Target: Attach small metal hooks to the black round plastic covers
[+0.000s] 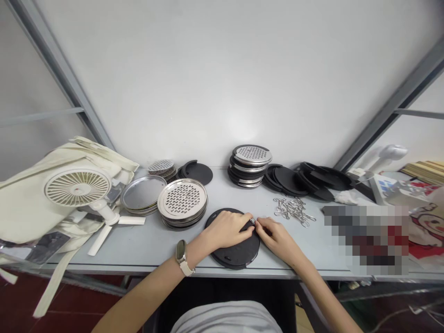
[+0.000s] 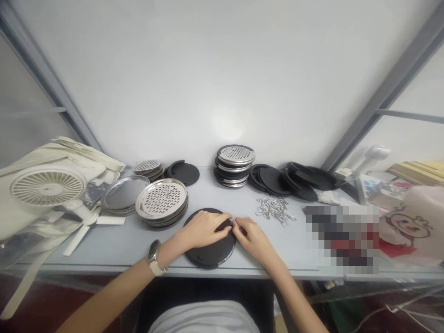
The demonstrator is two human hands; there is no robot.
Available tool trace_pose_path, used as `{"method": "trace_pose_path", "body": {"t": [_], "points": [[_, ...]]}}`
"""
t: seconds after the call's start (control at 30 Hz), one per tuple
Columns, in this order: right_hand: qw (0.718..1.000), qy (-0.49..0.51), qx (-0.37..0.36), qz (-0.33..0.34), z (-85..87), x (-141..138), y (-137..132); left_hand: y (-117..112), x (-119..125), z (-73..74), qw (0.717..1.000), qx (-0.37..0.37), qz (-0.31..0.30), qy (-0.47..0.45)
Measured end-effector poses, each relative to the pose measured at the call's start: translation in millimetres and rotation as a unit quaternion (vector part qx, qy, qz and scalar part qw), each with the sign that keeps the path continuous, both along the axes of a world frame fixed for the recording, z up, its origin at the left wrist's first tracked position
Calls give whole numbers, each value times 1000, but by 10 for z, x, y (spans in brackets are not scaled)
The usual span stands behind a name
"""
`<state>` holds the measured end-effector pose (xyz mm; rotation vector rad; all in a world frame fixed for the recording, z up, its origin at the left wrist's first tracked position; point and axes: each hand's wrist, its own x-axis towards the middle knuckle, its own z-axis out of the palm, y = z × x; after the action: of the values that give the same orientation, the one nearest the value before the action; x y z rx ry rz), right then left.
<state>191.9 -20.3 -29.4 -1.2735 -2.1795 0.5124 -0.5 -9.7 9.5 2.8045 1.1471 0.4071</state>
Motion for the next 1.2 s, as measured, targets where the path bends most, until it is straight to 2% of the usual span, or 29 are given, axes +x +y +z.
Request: {"method": "trace_pose_path", "body": {"t": [1.2], "points": [[1000, 7, -16, 8, 17, -5, 4, 2, 4, -4, 1000, 0, -9, 3]]}}
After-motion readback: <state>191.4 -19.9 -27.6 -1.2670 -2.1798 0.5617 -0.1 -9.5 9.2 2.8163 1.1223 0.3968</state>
